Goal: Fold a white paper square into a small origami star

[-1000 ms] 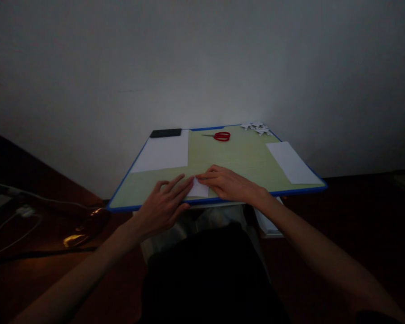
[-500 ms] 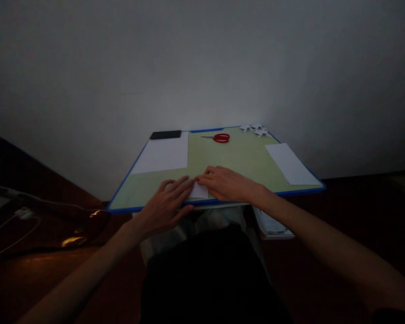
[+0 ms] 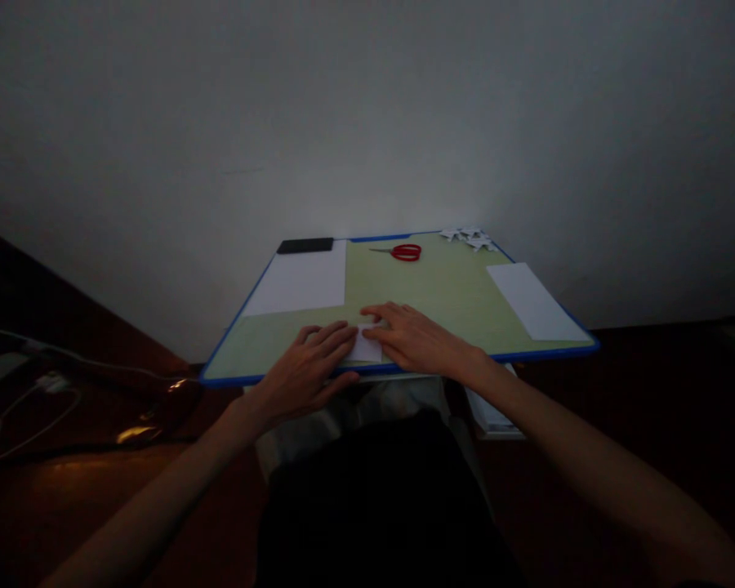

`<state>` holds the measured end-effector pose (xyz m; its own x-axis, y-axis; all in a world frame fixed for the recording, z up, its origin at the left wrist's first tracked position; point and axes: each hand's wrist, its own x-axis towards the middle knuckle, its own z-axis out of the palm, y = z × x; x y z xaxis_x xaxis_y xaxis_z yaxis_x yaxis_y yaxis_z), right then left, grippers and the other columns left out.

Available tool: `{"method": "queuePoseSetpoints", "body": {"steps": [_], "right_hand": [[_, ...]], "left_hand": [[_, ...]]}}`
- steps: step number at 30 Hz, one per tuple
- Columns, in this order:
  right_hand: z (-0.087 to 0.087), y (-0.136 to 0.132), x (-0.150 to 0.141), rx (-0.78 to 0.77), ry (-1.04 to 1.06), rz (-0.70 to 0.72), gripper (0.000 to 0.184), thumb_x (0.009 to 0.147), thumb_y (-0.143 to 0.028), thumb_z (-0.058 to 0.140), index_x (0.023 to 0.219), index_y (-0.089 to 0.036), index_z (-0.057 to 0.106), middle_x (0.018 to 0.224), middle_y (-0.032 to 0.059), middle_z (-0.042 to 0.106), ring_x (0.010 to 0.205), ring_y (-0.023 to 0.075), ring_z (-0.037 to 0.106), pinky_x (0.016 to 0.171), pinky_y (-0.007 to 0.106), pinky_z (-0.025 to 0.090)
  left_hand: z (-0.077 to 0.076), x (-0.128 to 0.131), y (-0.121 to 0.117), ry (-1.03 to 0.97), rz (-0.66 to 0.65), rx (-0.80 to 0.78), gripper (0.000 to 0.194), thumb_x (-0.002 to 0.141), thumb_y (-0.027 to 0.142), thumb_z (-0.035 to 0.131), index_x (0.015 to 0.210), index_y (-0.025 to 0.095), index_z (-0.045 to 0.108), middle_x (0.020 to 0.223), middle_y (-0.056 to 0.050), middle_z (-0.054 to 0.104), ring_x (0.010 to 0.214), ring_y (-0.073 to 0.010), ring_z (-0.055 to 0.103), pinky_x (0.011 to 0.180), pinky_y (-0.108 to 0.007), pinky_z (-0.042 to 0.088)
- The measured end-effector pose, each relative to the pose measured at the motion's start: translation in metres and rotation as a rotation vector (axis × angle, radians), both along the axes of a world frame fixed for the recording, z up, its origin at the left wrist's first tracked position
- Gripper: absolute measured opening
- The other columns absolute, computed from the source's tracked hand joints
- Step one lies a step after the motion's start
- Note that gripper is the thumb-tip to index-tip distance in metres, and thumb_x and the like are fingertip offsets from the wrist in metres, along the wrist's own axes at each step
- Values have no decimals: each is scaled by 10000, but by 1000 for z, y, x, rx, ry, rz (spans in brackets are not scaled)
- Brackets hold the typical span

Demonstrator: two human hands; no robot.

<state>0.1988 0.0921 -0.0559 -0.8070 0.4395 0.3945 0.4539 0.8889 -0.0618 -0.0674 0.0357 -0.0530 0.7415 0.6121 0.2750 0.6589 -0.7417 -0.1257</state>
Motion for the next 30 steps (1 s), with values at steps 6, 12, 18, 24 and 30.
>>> {"method": "queuePoseSetpoints", "body": {"steps": [6,12,18,24,30], "right_hand": [[-1,1,2,3,2,-12,367,1024,-159,560,1365,-193,689,1339,174,596,1174,291,626,1025,506,560],[0,1,2,-49,55,7,375,1033,-161,553,1373,-216,699,1236,156,655,1132,291,621,1001,516,554],[2,4,3,-178,128,41,355,1048,-205,574,1363,-285,718,1211,117,659,1132,264,629,1002,471,557],[5,9,2,-255,135,36,285,1067,-286,574,1279,-282,764,1189,109,650,1099,249,638,986,451,564],[3,6,1,-175,142,13,274,1059,-230,583,1261,-245,767,1167,123,655,1076,250,638,952,439,574]], "left_hand": [[-1,5,0,29,35,6,531,1116,516,353,1473,151,499,1633,-195,495,1552,-344,403,1132,-554,391],[0,2,2,23,23,-52,530,1109,525,375,1471,166,517,1671,-176,453,1536,-351,424,1134,-574,378],[12,-3,11,-180,28,-244,475,1143,434,316,1498,209,537,1553,-111,615,1479,-263,518,1147,-519,380],[13,-15,28,-232,-38,-326,412,1134,319,373,1458,222,607,1521,-90,648,1451,-249,553,1145,-513,406],[11,-17,36,-230,-62,-315,351,1092,282,510,1408,261,660,1456,-71,701,1400,-255,599,1106,-531,453]]}}
